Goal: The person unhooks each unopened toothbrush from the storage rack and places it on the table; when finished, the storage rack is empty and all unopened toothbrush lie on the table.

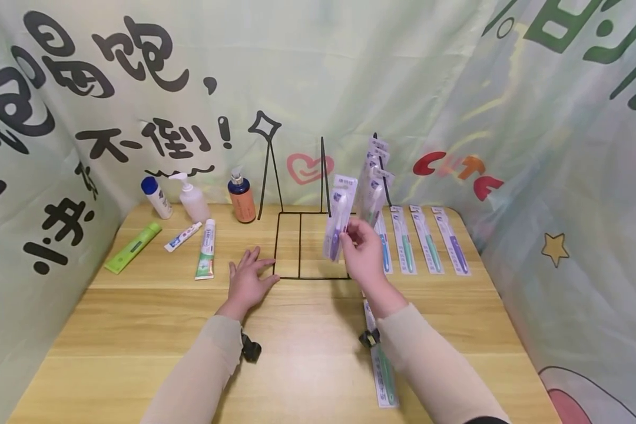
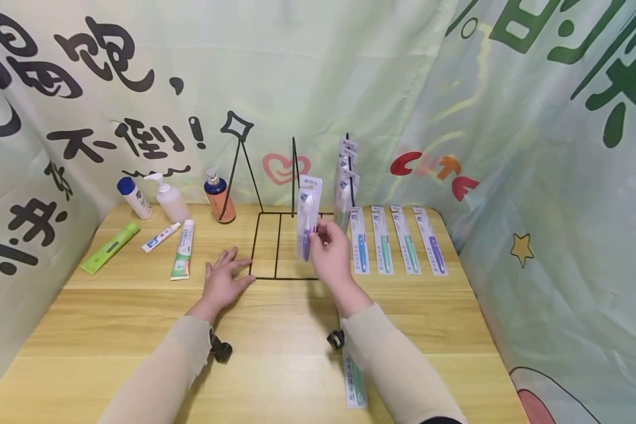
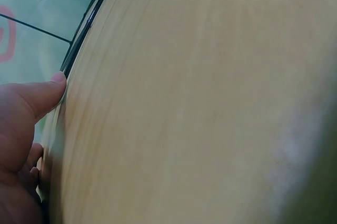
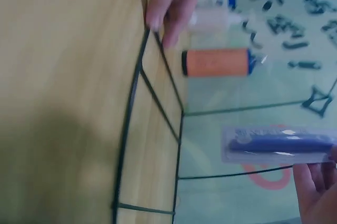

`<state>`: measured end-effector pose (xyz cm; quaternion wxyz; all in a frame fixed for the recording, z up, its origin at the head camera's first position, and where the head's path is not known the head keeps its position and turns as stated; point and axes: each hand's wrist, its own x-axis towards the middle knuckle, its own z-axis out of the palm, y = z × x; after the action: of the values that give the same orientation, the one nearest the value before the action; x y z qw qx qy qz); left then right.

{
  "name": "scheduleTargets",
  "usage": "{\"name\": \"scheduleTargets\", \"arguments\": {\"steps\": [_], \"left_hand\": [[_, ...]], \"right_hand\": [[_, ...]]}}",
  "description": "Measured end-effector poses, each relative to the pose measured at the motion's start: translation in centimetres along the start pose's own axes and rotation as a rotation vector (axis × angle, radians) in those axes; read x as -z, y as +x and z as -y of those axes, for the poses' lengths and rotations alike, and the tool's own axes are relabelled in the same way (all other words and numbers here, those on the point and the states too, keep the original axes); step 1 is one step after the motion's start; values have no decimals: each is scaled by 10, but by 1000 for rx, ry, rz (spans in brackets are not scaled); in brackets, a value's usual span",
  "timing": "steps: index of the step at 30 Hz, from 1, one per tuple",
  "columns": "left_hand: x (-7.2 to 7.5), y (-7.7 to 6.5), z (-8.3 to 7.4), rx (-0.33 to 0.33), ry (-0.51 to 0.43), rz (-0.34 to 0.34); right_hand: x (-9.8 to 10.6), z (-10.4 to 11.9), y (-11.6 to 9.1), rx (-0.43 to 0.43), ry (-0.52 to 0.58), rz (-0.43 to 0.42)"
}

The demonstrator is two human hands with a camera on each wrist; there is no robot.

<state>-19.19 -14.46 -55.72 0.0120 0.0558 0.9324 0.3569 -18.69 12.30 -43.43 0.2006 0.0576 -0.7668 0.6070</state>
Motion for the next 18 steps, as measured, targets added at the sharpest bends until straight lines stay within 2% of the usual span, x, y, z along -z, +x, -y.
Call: {"name": "scheduleTargets", "arguments": {"steps": [6,10,13,18], "left_hand": [[-2,-1,1,-3,-14,-13],[-3,0,1,2,-12,-2],[-3,1,2,3,-5,1],[-2,1,2,5,6,3]], "right_hand": [[47,2,-55,60,87,131],[86,-5,-85,42,87,153],[117,-12,-102,-59,27,159],[162,-31,-121,-331,-162,186]]}}
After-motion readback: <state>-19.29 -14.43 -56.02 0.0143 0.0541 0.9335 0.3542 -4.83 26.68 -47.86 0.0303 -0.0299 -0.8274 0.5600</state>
